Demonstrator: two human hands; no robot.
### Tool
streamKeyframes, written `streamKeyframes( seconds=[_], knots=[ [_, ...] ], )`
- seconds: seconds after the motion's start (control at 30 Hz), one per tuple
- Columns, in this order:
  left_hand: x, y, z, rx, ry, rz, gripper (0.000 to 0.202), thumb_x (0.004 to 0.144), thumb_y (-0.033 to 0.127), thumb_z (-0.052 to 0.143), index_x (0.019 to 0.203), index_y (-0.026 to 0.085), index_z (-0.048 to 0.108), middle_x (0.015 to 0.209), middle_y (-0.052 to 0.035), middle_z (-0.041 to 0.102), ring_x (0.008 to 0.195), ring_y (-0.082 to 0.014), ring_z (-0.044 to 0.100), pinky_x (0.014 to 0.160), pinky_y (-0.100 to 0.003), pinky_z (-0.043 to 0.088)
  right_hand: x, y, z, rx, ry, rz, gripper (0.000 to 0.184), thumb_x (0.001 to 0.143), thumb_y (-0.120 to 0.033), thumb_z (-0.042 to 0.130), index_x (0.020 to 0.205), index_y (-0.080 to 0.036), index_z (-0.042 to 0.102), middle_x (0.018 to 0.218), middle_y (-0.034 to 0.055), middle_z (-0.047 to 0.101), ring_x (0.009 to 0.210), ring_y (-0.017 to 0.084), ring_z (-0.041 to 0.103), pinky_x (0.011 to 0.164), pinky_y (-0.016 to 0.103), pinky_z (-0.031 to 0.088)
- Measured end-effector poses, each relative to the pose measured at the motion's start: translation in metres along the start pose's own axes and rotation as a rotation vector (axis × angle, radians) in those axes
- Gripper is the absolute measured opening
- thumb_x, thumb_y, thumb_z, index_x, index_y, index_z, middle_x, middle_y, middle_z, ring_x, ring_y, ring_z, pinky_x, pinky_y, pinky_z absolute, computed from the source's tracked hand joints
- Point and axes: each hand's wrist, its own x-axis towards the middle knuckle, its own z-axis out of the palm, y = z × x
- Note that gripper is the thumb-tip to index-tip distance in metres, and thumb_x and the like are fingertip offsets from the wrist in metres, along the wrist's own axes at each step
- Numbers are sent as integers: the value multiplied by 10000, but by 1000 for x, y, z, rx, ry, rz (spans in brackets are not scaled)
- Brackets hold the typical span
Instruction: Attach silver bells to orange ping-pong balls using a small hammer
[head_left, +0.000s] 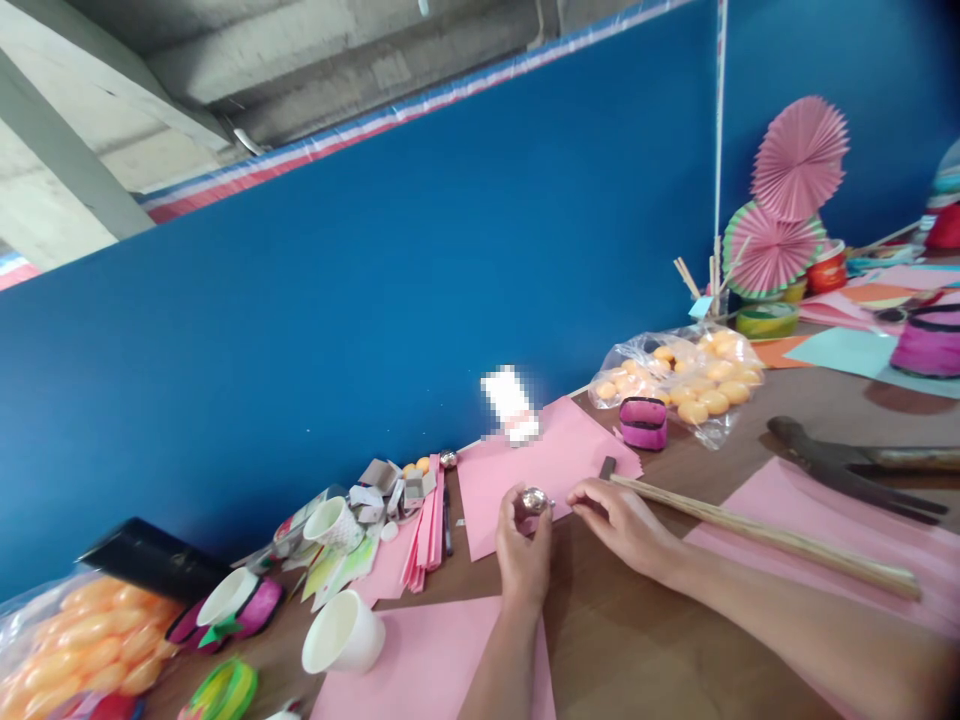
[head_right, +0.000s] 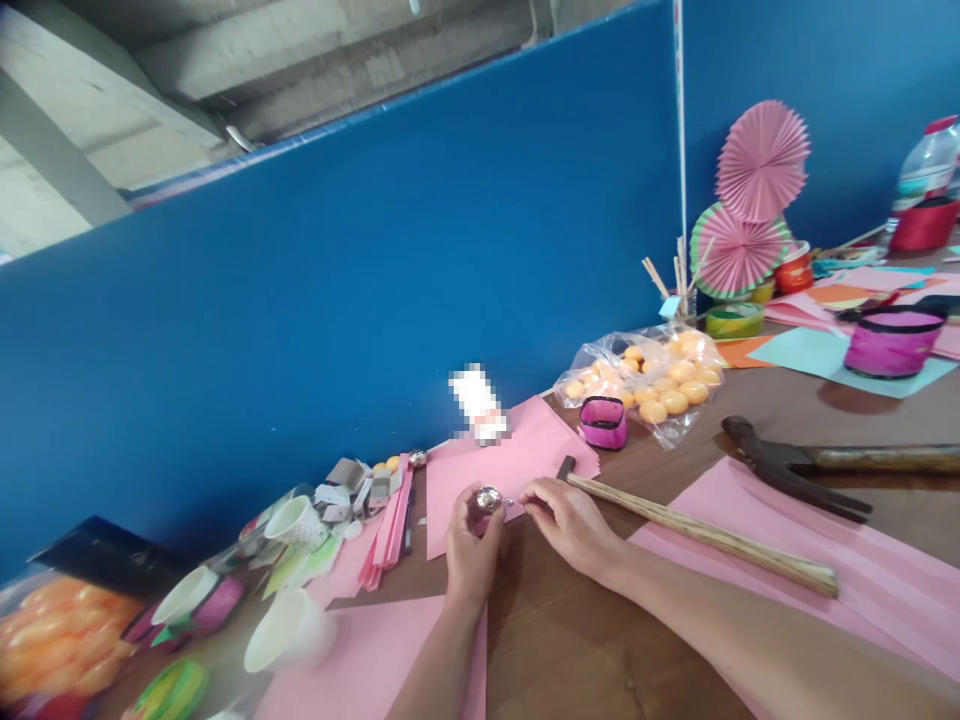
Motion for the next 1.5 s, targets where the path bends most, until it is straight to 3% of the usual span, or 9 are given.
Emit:
streamKeyframes(
  seconds=[0.47, 0.9, 1.0, 1.17, 1.5],
  knots=[
    [0, -3, -1, 13, -41, -3, 383, 721, 263, 602, 1084, 168, 526, 1022, -89, 615, 937, -205, 583, 778, -317, 471, -1, 2, 1, -2, 5, -5, 116, 828, -157, 454, 845, -211, 556, 842, 24, 646, 786, 165, 602, 716, 284, 453],
    [0, -2, 0, 90, -45, -7, 438, 715, 266, 605, 1138, 175, 538, 1142, -112, 568, 1038, -223, 544, 856, -344, 450, 0, 2, 1, -2, 17, -9, 129, 836, -164, 437, 856, -210, 556, 852, 37, 647, 786, 172, 595, 717, 301, 456],
    [-1, 1, 1, 40, -50, -26, 454, 707, 249, 612, 1143, 178, 508, 1099, -102, 584, 993, -205, 566, 832, -332, 460, 0, 1, 0, -9, 10, -4, 130, 839, -166, 432, 847, -208, 555, 836, 39, 647, 770, 170, 592, 714, 302, 454],
    [-4, 6, 2, 14, -69, 15, 306, 692, 196, 612, 989, 180, 539, 933, -56, 622, 873, -171, 597, 782, -304, 465, 0, 2, 0, -7, 1, 4, 123, 835, -180, 436, 847, -201, 557, 829, 40, 647, 763, 168, 589, 700, 294, 457],
    [-4, 7, 1, 7, -82, 42, 283, 700, 175, 592, 981, 177, 551, 945, -54, 612, 890, -174, 588, 781, -306, 468, 0, 3, 1, 3, 10, -4, 145, 845, -173, 418, 859, -204, 559, 842, 42, 644, 777, 175, 589, 712, 303, 453]
  ],
)
